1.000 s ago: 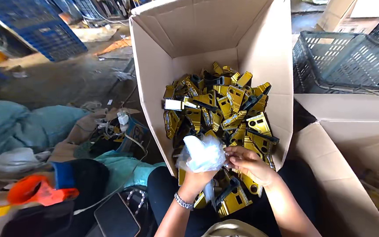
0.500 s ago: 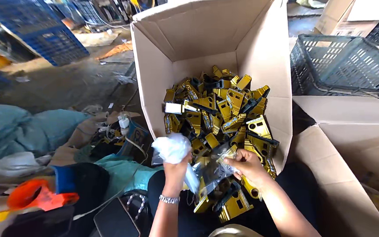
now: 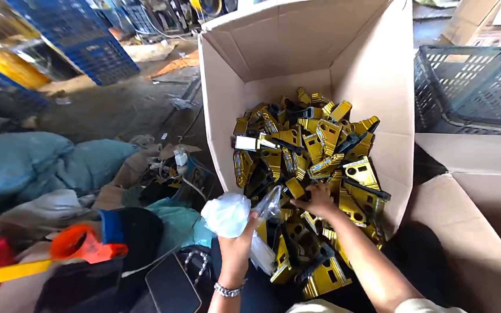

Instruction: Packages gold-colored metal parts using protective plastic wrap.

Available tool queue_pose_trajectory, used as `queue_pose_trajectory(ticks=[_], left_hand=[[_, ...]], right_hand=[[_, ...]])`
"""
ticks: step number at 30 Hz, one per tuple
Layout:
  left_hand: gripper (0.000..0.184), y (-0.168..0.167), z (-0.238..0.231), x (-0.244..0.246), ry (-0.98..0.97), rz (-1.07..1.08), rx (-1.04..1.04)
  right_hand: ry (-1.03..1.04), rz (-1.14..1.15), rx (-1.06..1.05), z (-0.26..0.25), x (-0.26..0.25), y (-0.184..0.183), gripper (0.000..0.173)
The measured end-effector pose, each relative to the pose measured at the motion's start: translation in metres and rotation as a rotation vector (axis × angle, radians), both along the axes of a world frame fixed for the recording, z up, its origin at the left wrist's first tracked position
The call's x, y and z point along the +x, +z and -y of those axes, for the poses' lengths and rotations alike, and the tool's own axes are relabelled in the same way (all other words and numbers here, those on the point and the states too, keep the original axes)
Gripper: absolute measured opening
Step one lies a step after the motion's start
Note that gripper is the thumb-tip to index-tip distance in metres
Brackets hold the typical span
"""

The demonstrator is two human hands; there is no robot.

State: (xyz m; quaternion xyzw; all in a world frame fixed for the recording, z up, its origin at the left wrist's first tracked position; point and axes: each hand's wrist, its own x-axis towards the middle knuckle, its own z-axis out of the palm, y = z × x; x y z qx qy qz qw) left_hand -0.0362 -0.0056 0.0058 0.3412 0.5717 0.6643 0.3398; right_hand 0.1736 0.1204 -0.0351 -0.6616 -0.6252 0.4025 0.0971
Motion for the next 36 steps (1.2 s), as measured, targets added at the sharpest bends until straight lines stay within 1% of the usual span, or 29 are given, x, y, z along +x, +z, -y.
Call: queue_pose_trajectory(ticks=[1, 3, 5, 7, 8, 9, 10, 11, 12, 14, 15, 16, 17, 18, 19, 21, 23, 24, 25, 26, 28, 29, 30, 31, 32, 33, 35, 36], left_hand=[[0.048, 0.004, 0.000, 0.005, 0.016, -0.003, 0.016], [0.048, 0.008, -0.001, 0.009, 0.014, -0.040, 0.050], [0.049, 0.011, -0.001, 0.007, 0.003, -0.073, 0.065], [0.046, 0.012, -0.001, 0.005, -0.014, -0.088, 0.065], [0.043, 0.011, -0.002, 0.004, -0.030, -0.111, 0.069], [0.040, 0.008, -0.004, 0.004, -0.057, -0.150, 0.076], [0.038, 0.003, -0.006, 0.006, -0.097, -0.197, 0.081], [0.036, -0.002, -0.008, 0.010, -0.143, -0.250, 0.088], [0.034, -0.007, -0.011, 0.015, -0.187, -0.300, 0.098], [0.030, -0.011, -0.024, 0.026, -0.244, -0.384, 0.157], [0.030, -0.011, -0.029, 0.031, -0.265, -0.398, 0.174], [0.031, -0.009, -0.032, 0.036, -0.279, -0.400, 0.171], [0.032, -0.006, -0.035, 0.041, -0.287, -0.407, 0.165], [0.034, -0.003, -0.037, 0.043, -0.294, -0.429, 0.174], [0.036, 0.000, -0.040, 0.045, -0.301, -0.466, 0.196], [0.041, 0.006, -0.045, 0.048, -0.343, -0.529, 0.236], [0.043, 0.013, -0.047, 0.053, -0.402, -0.529, 0.250], [0.044, 0.018, -0.045, 0.058, -0.436, -0.485, 0.236], [0.043, 0.024, -0.041, 0.064, -0.469, -0.404, 0.196], [0.042, 0.031, -0.037, 0.071, -0.493, -0.288, 0.125], [0.039, 0.049, -0.033, 0.084, -0.467, -0.013, -0.041], [0.035, 0.056, -0.034, 0.088, -0.432, 0.076, -0.087], [0.033, 0.057, -0.035, 0.090, -0.404, 0.106, -0.095], [0.032, 0.052, -0.035, 0.090, -0.393, 0.055, -0.077], [0.032, 0.042, -0.034, 0.088, -0.402, -0.050, -0.040], [0.035, 0.033, -0.033, 0.085, -0.431, -0.160, 0.005], [0.045, 0.018, -0.031, 0.081, -0.466, -0.422, 0.106], [0.052, 0.011, -0.030, 0.081, -0.451, -0.556, 0.166]], right_hand=[[-0.010, 0.057, -0.024, -0.003, -0.012, -0.012, 0.090], [-0.063, 0.090, 0.020, -0.002, -0.026, -0.030, 0.081], [-0.109, -0.006, 0.168, 0.005, -0.025, -0.028, 0.069], [-0.120, -0.230, 0.394, 0.018, -0.008, -0.007, 0.063], [-0.129, -0.416, 0.485, 0.026, 0.005, 0.005, 0.065], [-0.155, -0.649, 0.530, 0.033, 0.019, 0.015, 0.072], [-0.195, -0.881, 0.490, 0.039, 0.032, 0.023, 0.081], [-0.243, -1.058, 0.384, 0.045, 0.045, 0.027, 0.086], [-0.309, -1.192, 0.266, 0.050, 0.056, 0.027, 0.081], [-0.509, -1.387, 0.083, 0.055, 0.068, 0.032, 0.054], [-0.597, -1.440, 0.020, 0.057, 0.072, 0.035, 0.042], [-0.640, -1.477, -0.014, 0.060, 0.076, 0.038, 0.047], [-0.628, -1.502, -0.016, 0.065, 0.081, 0.041, 0.062], [-0.561, -1.496, 0.024, 0.070, 0.086, 0.044, 0.070], [-0.463, -1.454, 0.093, 0.074, 0.091, 0.048, 0.068], [-0.217, -1.291, 0.208, 0.078, 0.100, 0.061, 0.056], [0.134, -1.076, 0.225, 0.076, 0.105, 0.081, 0.066], [0.218, -0.915, 0.217, 0.075, 0.102, 0.091, 0.068], [0.211, -0.746, 0.234, 0.075, 0.093, 0.098, 0.067], [0.143, -0.597, 0.291, 0.075, 0.081, 0.099, 0.065], [0.040, -0.328, 0.456, 0.074, 0.056, 0.092, 0.064], [0.059, -0.186, 0.445, 0.075, 0.043, 0.089, 0.064], [0.123, -0.051, 0.330, 0.076, 0.031, 0.087, 0.065], [0.199, 0.032, 0.234, 0.077, 0.021, 0.080, 0.066], [0.239, 0.049, 0.197, 0.077, 0.016, 0.072, 0.067], [0.234, 0.011, 0.195, 0.075, 0.016, 0.065, 0.067], [0.141, -0.180, 0.290, 0.068, 0.020, 0.050, 0.070], [0.076, -0.309, 0.309, 0.068, 0.020, 0.047, 0.074]])
